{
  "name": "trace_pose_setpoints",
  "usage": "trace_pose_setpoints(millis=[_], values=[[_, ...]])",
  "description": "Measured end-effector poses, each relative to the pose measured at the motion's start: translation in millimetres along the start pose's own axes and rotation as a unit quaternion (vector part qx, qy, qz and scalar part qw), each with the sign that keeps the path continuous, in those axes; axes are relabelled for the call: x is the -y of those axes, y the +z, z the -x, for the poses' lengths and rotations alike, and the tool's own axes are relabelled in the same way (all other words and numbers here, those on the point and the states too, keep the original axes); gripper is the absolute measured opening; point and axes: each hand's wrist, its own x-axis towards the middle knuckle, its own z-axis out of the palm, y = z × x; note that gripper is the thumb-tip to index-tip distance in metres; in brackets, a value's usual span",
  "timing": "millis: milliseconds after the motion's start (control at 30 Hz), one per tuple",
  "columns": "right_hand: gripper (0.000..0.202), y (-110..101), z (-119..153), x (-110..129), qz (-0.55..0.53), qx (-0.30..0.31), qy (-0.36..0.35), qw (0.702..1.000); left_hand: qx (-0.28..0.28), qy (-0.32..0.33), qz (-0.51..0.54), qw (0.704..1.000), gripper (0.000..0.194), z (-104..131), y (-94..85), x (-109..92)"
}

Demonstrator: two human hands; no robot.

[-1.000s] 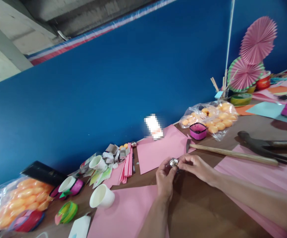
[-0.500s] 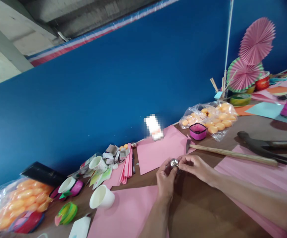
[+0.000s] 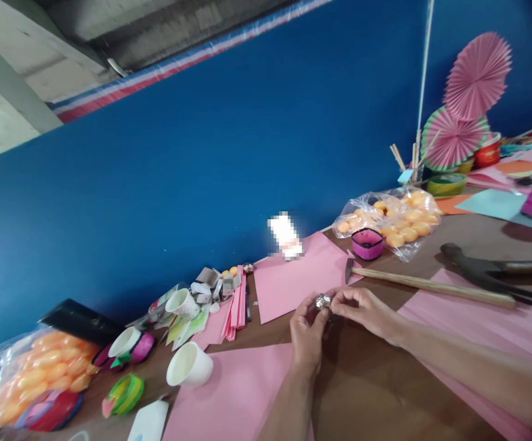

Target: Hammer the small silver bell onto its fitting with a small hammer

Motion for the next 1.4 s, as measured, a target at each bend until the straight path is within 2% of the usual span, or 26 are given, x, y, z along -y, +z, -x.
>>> trace_pose_setpoints(millis=[700,967,1200,1400], values=[[0.024,-0.6,1.1,5.8,-0.001,0.006,0.005,1.0,0.007,0.0,0.003,1.0,0.044,0.0,-1.7,0.9],[0.025,-1.2,1.5,-4.1,0.022,0.007,0.034,0.999,0.011,0.004,0.001,1.0,0.042,1.1,0.4,-1.6],[0.021,1.3,0.1,-14.1,0.013,-0.025,0.015,0.999,0.011,0.004,-0.009,1.0,0.042,0.3,1.1,-1.9],[0.018,1.6,0.4,-11.3,-0.065,-0.011,0.025,0.998,0.015,0.013,-0.018,1.0,0.04,0.6,1.5,-1.6]])
